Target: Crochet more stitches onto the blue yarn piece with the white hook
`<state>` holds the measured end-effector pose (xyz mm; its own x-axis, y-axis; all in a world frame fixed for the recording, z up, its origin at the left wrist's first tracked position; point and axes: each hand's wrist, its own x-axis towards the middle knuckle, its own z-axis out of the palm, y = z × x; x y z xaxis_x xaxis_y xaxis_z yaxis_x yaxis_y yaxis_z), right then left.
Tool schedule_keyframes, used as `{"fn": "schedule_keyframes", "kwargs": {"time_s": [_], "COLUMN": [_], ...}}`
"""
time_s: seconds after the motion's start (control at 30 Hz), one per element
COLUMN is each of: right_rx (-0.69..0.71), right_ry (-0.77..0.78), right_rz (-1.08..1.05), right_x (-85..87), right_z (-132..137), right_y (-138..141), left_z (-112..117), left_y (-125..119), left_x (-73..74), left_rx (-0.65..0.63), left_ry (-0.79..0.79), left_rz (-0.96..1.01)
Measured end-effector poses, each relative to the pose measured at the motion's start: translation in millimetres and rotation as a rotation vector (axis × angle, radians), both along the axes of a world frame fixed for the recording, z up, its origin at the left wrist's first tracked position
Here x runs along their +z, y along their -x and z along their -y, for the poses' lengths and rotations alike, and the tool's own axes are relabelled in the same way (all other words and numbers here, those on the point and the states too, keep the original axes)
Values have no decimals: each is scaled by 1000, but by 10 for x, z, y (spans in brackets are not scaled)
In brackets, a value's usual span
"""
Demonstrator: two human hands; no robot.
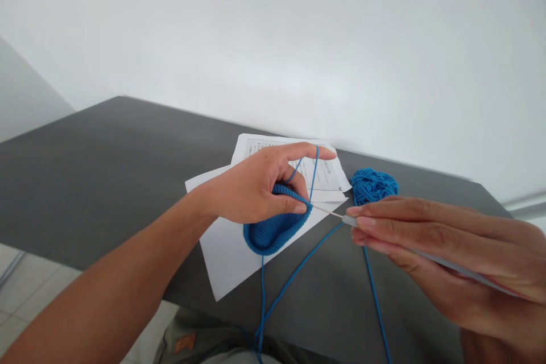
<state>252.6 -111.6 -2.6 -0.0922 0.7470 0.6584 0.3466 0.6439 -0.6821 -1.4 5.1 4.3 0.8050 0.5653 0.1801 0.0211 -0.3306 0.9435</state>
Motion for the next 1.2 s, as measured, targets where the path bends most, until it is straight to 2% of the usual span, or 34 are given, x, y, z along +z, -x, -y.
{"fn": "schedule_keyframes", "kwargs": {"time_s": [0.1, 0.23, 0.5, 0.73, 1.0, 1.2], "right_rx": [-108, -128, 82, 244, 270, 270], "right_ry": [-144, -110, 76, 297, 539, 701], "right_rz": [283, 245, -1, -330, -626, -757], "right_x": [22, 56, -16, -90, -110, -147], "right_z": [18, 22, -133, -311, -407, -441], "right_y": [32, 43, -3, 39, 171, 195], "left_z": [7, 1, 25, 36, 91, 117], "left_y": [-3, -10, -25, -36, -64, -98], "left_x": [-12, -35, -31, -44, -29, -51], "left_rx": [-20, -28, -4, 20, 120, 159], "left_ry": [3, 0, 101, 80, 105, 112], "left_rz": [-12, 13, 44, 99, 176, 218]}}
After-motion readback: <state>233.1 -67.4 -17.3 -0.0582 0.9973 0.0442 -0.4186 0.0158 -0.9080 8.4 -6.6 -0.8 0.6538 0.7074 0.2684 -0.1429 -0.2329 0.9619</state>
